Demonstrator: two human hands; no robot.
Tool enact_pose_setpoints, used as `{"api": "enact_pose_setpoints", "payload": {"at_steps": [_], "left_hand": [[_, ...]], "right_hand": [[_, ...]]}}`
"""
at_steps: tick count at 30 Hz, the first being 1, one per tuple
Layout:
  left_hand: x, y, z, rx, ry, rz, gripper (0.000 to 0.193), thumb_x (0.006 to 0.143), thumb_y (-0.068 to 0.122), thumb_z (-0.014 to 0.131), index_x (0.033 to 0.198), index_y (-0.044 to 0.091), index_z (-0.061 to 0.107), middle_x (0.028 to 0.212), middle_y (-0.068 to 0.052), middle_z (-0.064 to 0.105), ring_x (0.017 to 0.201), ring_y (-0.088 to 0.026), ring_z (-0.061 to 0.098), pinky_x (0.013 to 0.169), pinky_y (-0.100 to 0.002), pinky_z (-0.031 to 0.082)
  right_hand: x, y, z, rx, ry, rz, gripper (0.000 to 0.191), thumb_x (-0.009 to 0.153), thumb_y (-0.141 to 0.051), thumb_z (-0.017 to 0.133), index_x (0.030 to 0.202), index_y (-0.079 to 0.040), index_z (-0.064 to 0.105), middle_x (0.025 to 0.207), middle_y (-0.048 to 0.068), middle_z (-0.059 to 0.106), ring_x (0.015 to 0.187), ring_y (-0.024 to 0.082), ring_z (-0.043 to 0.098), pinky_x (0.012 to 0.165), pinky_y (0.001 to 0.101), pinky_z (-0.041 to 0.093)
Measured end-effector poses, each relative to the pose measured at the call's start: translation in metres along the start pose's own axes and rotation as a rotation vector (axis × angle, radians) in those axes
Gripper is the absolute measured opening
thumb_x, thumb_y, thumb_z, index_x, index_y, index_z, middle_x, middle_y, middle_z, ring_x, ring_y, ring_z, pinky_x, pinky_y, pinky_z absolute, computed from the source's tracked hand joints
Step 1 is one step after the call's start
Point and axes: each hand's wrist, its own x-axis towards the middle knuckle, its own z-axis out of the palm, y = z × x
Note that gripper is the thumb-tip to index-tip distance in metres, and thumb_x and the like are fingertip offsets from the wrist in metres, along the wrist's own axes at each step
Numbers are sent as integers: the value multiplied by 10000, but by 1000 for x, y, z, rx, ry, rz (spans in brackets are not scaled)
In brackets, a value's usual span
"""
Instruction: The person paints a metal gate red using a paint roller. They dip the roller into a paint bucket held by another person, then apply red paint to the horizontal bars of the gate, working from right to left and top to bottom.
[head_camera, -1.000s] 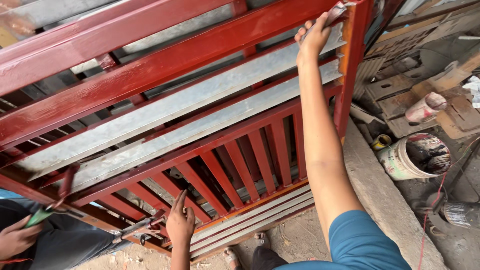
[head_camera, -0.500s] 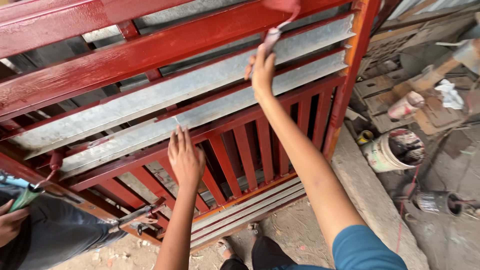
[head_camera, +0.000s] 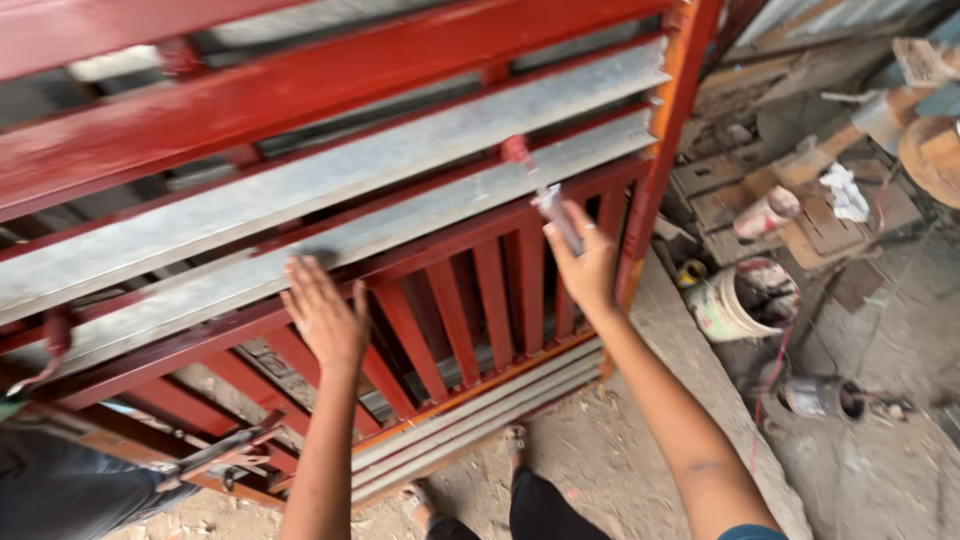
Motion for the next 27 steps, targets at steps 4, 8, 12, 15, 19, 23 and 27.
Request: {"api": "enact_pose_setpoints", "payload": {"at_steps": [4, 8, 12, 15, 19, 23, 27], "left_hand": [[9, 34, 20, -231, 46, -165, 938, 1090, 614, 271, 1613, -121, 15, 1701, -315, -32, 1594, -411, -20, 1309, -482, 41], [32, 75, 34, -202, 80, -316, 1068, 1085, 709, 338, 1593, -164, -7, 1659, -400, -48, 1580, -498, -24, 1321, -503, 40], [51, 90, 41, -148, 26, -490, 1140, 996, 791, 400, 1607, -119, 89, 1659, -391, 32, 1562, -514, 37, 1300, -532, 71], [53, 81, 44, -38, 39, -443, 1162, 940, 808, 446, 1585, -127, 200, 1624, -418, 159, 1525, -535, 134, 1253, -595, 105], [50, 66, 49, 61, 5, -347, 1145, 942, 790, 467, 1572, -150, 295, 1556, -446, 345, 1490, -546, 291, 1173, -716, 198], [55, 56, 53, 108, -28, -297, 1160, 940, 810, 454, 1557, -162, 310, 1511, -429, 408, 1460, -523, 345, 1127, -734, 244], [54, 50, 62, 143, -28, -269, 1159, 969, 809, 424, 1564, -177, 290, 1490, -423, 433, 1443, -536, 361, 1129, -693, 282]], "right_hand": [[31, 67, -55, -274, 146, -102, 425, 1075, -212, 661, 1437, -9, 571, 1288, 251, 690, 1197, 375, 688, 1013, 441, 535], [69, 128, -78, -340, 127, 14, 451, 1076, -196, 552, 1510, -72, 550, 1228, 279, 661, 1115, 430, 661, 953, 486, 522], [117, 180, -81, -358, 171, -85, 429, 1096, -232, 581, 1498, -83, 558, 1223, 272, 654, 1121, 446, 659, 964, 495, 525], [141, 200, -77, -324, 238, -100, 423, 1080, -244, 618, 1465, -73, 575, 1232, 277, 657, 1139, 459, 648, 970, 497, 524], [138, 207, -78, -189, 264, -163, 418, 1080, -205, 620, 1461, -48, 551, 1286, 296, 643, 1189, 437, 647, 984, 462, 526], [134, 214, -89, -198, 213, -118, 424, 1046, -178, 646, 1444, -48, 580, 1232, 274, 675, 1144, 431, 674, 959, 450, 532], [147, 224, -90, -227, 181, -119, 432, 1045, -155, 650, 1453, -30, 581, 1215, 264, 689, 1112, 429, 683, 949, 463, 536]]}}
